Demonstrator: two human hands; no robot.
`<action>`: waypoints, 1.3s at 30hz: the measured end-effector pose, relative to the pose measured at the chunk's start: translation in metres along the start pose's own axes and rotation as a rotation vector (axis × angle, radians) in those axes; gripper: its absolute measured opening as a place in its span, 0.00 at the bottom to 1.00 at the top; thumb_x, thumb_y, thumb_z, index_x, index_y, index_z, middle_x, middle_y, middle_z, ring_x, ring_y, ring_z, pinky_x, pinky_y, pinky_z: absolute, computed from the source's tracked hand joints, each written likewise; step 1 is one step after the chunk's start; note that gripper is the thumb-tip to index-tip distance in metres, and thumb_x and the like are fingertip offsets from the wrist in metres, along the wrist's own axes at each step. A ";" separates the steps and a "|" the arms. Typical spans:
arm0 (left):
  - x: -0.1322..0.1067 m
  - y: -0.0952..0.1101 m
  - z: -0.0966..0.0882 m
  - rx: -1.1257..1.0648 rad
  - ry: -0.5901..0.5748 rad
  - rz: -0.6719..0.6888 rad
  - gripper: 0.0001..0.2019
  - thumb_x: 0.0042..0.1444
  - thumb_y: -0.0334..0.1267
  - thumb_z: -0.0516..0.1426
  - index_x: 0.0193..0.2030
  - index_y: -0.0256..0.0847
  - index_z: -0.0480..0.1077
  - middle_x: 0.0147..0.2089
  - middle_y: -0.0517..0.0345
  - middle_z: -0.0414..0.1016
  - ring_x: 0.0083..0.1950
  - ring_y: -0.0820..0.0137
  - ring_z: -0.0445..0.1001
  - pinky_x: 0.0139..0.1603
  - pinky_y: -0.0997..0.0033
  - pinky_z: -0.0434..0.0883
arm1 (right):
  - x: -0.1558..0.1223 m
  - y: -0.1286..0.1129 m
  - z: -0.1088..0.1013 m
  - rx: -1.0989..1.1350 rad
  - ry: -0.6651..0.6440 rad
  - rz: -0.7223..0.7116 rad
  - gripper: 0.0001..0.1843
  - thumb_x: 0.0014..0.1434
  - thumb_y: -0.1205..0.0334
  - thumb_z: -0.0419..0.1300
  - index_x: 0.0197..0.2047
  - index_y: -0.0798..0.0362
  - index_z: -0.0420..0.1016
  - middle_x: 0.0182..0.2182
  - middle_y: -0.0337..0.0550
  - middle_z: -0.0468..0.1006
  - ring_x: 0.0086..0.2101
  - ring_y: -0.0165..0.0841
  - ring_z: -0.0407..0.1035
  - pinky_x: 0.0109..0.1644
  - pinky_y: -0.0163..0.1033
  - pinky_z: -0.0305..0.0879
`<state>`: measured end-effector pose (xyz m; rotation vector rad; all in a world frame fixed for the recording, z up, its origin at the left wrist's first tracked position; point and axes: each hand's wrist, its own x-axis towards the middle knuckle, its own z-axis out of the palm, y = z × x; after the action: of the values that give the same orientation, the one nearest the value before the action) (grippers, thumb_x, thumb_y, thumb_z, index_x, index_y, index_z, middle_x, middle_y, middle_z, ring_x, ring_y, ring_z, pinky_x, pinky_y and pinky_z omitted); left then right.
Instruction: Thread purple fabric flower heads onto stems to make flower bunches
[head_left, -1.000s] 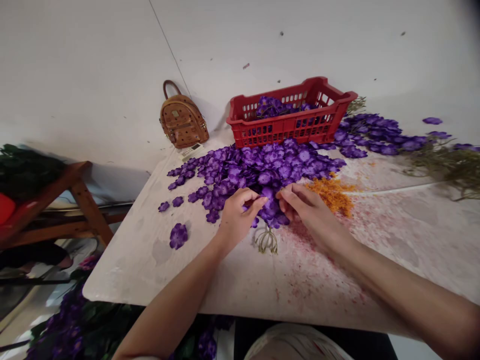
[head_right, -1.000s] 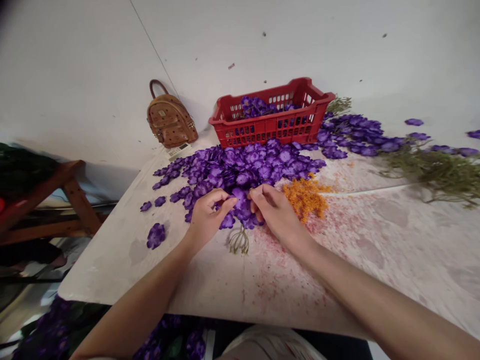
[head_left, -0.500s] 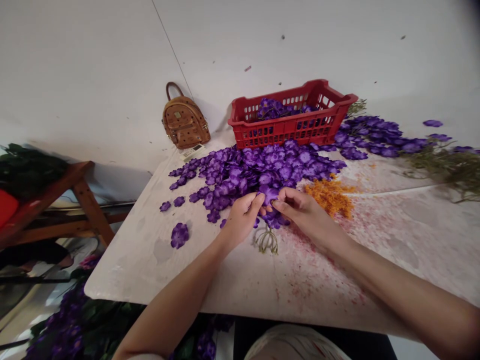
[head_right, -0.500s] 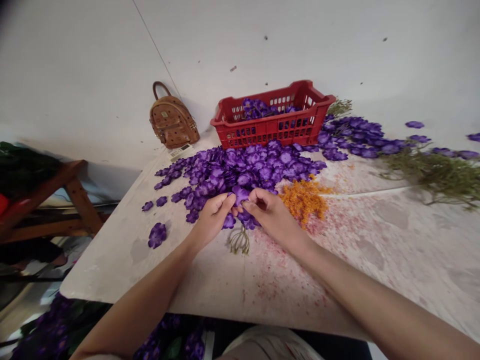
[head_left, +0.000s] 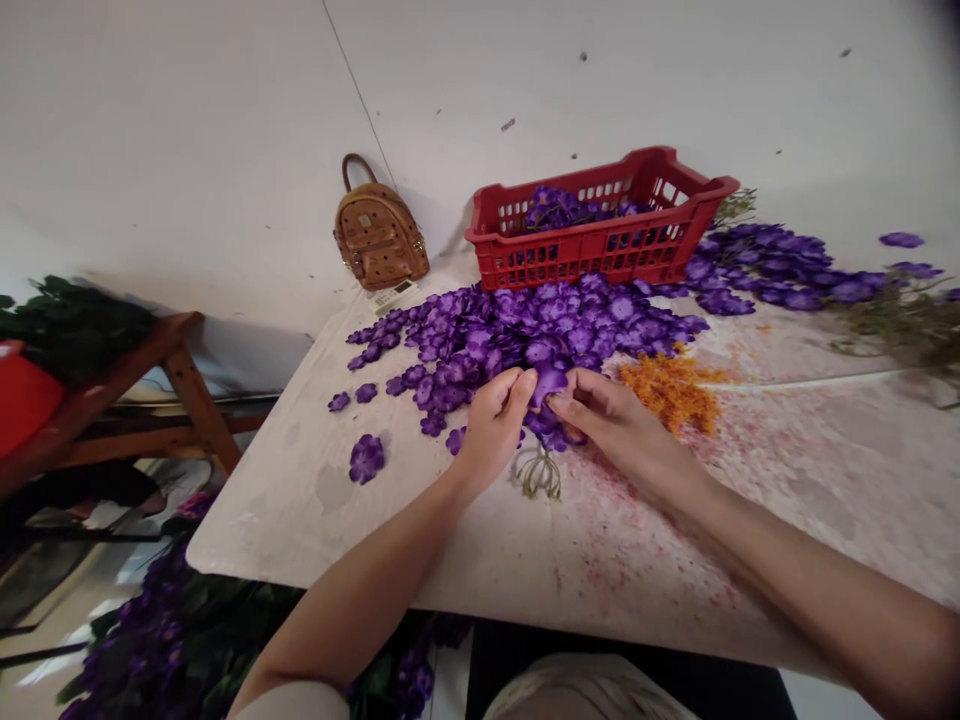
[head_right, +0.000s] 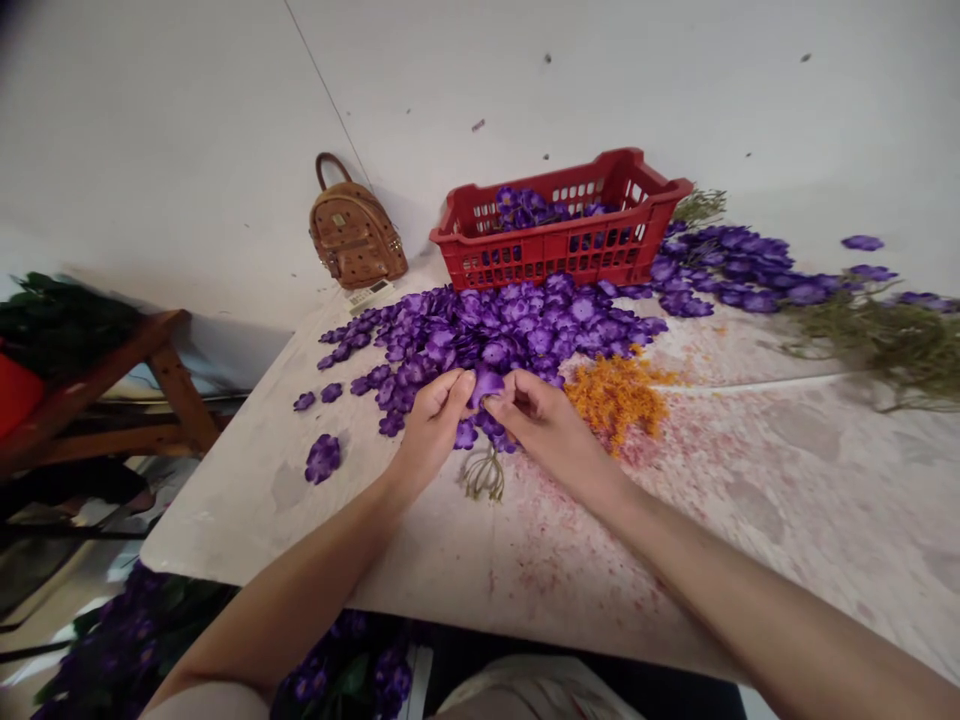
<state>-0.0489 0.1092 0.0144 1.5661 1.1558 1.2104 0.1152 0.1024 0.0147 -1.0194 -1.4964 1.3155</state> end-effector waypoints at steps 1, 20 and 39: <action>0.000 -0.001 0.001 -0.001 -0.013 -0.004 0.21 0.70 0.51 0.52 0.28 0.41 0.61 0.27 0.62 0.61 0.30 0.73 0.62 0.33 0.71 0.62 | 0.000 -0.001 0.001 0.019 -0.001 -0.011 0.17 0.65 0.46 0.61 0.33 0.48 0.64 0.24 0.33 0.64 0.26 0.30 0.58 0.31 0.39 0.54; -0.002 0.002 0.006 -0.041 0.058 -0.037 0.23 0.65 0.54 0.58 0.25 0.41 0.62 0.24 0.65 0.58 0.27 0.75 0.56 0.28 0.73 0.58 | 0.000 -0.007 -0.002 -0.201 0.011 -0.076 0.25 0.64 0.45 0.61 0.26 0.48 0.54 0.24 0.33 0.54 0.26 0.29 0.50 0.29 0.39 0.47; 0.000 -0.003 0.000 -0.072 0.019 -0.022 0.12 0.64 0.47 0.59 0.40 0.39 0.75 0.37 0.57 0.74 0.36 0.72 0.68 0.38 0.72 0.66 | -0.001 0.002 -0.003 -0.161 0.049 -0.072 0.16 0.66 0.49 0.58 0.31 0.47 0.61 0.24 0.33 0.61 0.26 0.31 0.57 0.31 0.40 0.52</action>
<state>-0.0490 0.1097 0.0117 1.4875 1.1273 1.2414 0.1187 0.1031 0.0127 -1.0815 -1.6066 1.1257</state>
